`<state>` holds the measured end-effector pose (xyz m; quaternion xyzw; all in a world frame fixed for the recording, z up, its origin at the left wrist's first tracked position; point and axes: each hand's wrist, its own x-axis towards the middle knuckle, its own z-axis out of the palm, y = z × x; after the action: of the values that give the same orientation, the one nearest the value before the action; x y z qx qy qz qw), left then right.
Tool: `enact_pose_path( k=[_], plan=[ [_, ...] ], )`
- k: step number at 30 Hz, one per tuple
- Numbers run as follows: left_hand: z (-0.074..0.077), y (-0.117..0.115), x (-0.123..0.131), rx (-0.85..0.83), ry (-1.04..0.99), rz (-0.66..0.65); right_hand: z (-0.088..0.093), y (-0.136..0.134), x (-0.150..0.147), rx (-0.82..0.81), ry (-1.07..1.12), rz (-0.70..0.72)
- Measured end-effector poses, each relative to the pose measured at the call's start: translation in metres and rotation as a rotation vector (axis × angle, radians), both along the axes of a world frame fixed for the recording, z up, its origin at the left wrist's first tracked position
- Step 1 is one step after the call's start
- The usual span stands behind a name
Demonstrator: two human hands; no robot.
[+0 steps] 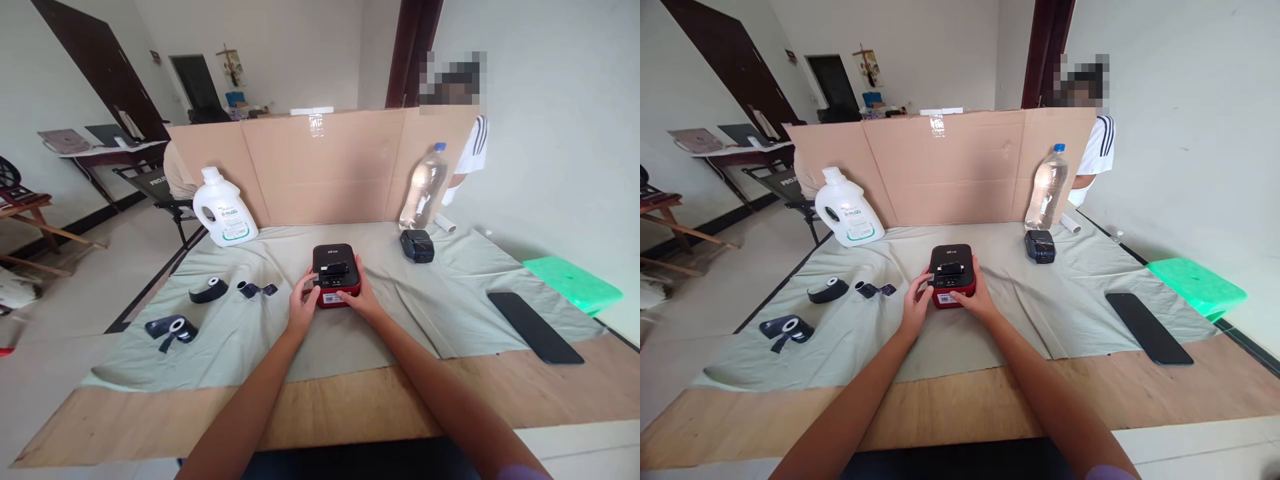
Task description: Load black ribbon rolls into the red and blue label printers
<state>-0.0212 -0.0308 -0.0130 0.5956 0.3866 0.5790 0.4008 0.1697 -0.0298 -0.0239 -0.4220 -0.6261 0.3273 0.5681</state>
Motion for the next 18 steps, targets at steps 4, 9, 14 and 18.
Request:
enact_pose_path(
  k=[4,9,14,18],
  plan=[
    [-0.003,0.005,-0.002,0.0,0.043,-0.027,-0.001,0.001,0.001,-0.03,-0.007,-0.012],
    [-0.008,0.013,0.002,0.032,0.074,0.017,0.004,-0.001,0.001,-0.007,-0.001,-0.007],
    [-0.011,0.015,0.003,0.053,0.073,0.04,0.01,-0.004,-0.002,-0.028,0.057,0.028],
    [-0.01,0.013,0.001,0.087,0.083,0.059,0.012,-0.007,-0.004,-0.046,0.036,0.019]
  ],
)
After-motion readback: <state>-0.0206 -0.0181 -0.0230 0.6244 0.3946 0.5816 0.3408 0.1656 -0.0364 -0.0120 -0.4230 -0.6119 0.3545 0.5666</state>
